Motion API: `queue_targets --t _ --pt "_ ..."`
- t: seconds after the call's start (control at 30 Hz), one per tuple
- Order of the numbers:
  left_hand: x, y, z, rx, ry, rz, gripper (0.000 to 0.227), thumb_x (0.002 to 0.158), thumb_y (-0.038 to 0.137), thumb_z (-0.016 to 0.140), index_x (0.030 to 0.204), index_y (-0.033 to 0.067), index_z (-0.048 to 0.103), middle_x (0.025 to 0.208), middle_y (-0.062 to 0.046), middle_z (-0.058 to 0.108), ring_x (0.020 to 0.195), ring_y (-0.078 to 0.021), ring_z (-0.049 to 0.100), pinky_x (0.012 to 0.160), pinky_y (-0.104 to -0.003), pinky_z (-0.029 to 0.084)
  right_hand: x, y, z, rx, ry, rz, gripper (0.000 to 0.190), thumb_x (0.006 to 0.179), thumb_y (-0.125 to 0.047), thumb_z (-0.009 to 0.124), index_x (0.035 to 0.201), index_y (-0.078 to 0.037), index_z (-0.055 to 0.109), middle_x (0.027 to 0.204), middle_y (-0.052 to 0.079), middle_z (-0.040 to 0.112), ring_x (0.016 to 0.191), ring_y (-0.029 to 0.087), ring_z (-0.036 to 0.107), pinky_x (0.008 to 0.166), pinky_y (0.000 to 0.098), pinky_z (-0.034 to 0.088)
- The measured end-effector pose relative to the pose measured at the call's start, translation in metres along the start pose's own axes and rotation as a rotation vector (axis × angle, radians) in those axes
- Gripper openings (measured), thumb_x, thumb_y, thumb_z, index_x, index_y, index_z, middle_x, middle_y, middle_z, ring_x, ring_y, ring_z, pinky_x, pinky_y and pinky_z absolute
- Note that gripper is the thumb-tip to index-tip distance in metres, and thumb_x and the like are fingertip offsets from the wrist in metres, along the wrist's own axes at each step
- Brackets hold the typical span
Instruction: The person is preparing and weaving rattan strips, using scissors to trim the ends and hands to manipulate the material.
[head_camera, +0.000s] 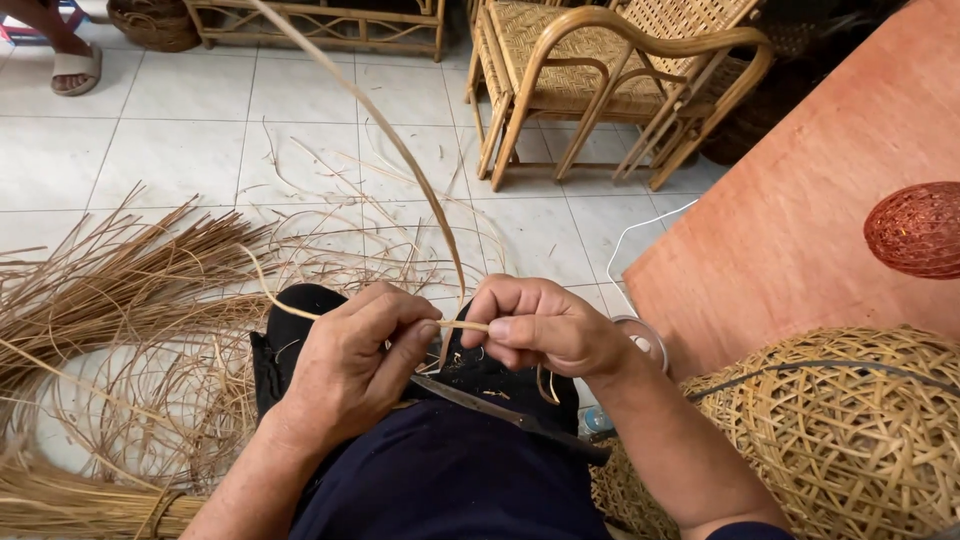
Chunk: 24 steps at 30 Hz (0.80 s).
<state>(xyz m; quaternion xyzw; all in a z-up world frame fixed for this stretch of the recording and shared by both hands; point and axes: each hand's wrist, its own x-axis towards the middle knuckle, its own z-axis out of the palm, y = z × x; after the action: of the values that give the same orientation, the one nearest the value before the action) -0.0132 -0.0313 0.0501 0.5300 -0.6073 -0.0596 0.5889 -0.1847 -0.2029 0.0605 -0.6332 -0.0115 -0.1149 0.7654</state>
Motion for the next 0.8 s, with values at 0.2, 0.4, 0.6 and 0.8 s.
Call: queue_targets --t 0.2,0.4,0.6,0.8 --pt "0.0 -0.001 0.003 -0.108 0.045 -0.011 0.01 0.098 0.015 0.067 0.098 0.01 0.076 0.075 -0.006 0.063 0.061 -0.0194 0.062 0.058 -0.032 0.054 0.0 0.007 0.0 0.079 -0.005 -0.008 0.027 0.093 -0.011 0.059 0.101 0.014 0.067 0.057 0.01 0.057 0.044 0.005 0.039 0.039 0.0171 0.031" --pt "0.007 0.013 -0.006 0.004 -0.002 0.021 0.008 0.099 0.015 0.068 0.102 0.0101 0.074 0.076 -0.009 0.062 0.063 -0.0274 0.067 0.057 -0.035 0.055 0.001 0.004 -0.007 0.081 -0.005 0.014 0.027 0.092 -0.012 0.06 0.1 0.013 0.067 0.056 0.009 0.055 0.043 0.004 0.035 0.038 0.0162 0.027" --pt "0.013 0.03 -0.019 0.119 -0.09 0.058 0.009 0.1 0.014 0.066 0.103 0.0073 0.071 0.078 -0.015 0.062 0.068 -0.04 0.07 0.057 -0.044 0.057 0.0 -0.007 -0.01 -0.076 -0.026 0.031 0.024 0.093 -0.011 0.059 0.098 0.011 0.069 0.056 0.007 0.054 0.046 0.004 0.033 0.041 0.017 0.025" --pt "0.003 0.015 -0.013 0.163 -0.131 -0.124 0.014 0.101 0.021 0.062 0.108 0.0137 0.072 0.079 -0.015 0.065 0.076 -0.0433 0.071 0.061 -0.048 0.058 0.01 -0.029 0.002 -0.626 0.003 0.0 0.019 0.096 -0.006 0.061 0.1 0.002 0.078 0.057 0.001 0.057 0.055 0.008 0.039 0.052 0.0216 0.04"
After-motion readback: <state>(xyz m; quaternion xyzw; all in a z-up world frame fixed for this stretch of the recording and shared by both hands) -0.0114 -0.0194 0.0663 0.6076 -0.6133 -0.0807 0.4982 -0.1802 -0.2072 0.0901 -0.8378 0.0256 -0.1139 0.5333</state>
